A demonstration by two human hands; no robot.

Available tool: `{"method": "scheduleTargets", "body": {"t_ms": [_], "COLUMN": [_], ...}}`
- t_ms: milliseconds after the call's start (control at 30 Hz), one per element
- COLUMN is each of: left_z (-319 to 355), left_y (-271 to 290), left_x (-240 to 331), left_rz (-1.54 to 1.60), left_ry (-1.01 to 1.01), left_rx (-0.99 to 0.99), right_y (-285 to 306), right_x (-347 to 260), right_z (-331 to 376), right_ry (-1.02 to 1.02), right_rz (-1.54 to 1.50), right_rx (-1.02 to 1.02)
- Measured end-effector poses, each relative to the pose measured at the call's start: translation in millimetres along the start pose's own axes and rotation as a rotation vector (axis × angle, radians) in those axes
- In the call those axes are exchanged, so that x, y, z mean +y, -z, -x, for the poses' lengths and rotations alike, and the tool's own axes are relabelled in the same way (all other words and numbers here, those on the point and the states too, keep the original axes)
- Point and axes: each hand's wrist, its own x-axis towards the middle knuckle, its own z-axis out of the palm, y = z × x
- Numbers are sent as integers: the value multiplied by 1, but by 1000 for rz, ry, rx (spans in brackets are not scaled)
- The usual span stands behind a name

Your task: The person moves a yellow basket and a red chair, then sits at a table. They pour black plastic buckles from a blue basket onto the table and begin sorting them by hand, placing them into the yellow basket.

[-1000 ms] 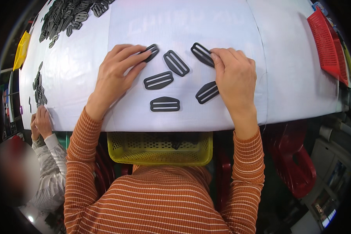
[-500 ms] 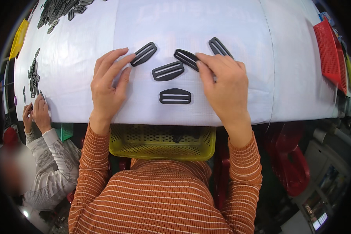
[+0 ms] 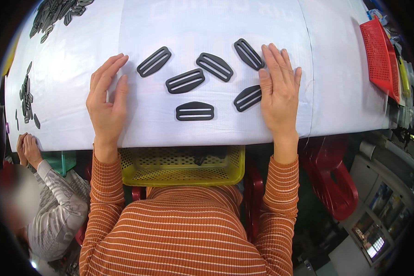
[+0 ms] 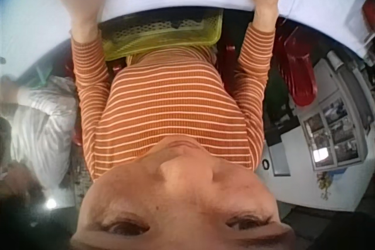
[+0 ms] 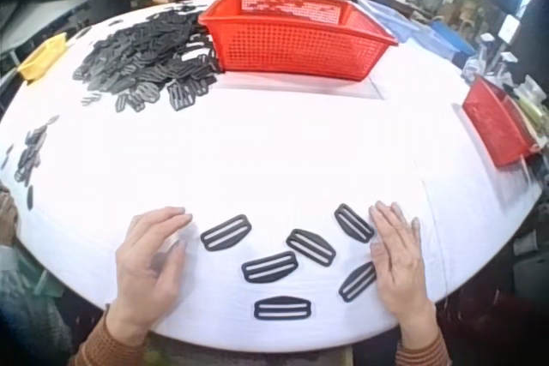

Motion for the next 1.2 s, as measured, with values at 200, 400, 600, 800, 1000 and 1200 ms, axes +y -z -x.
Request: {"method": "scheduleTargets", "body": {"t_ms": [200, 400, 600, 800, 1000, 1200], "left_z": [1, 0, -1, 0, -1, 0], "left_y": [0, 1, 2, 2, 1, -3], "left_x": [-2, 3, 2, 9, 0, 3], "left_rz": [6, 19, 11, 27, 16, 23], "left_ry": [5, 26, 24, 86, -18, -42], "left_rx": [-8, -5, -16, -31, 4, 33], "right_y": [5, 6, 9, 23, 33, 6], "right_x": [-6, -14, -18, -12, -8, -24], "right_z": [-4, -20, -21, -12, 8, 0], "right_ry": [72, 193, 232, -20, 8, 201], "right_rz": [31, 23, 110, -271, -210, -93], "right_rx": [16, 101, 121, 22, -143, -144]}}
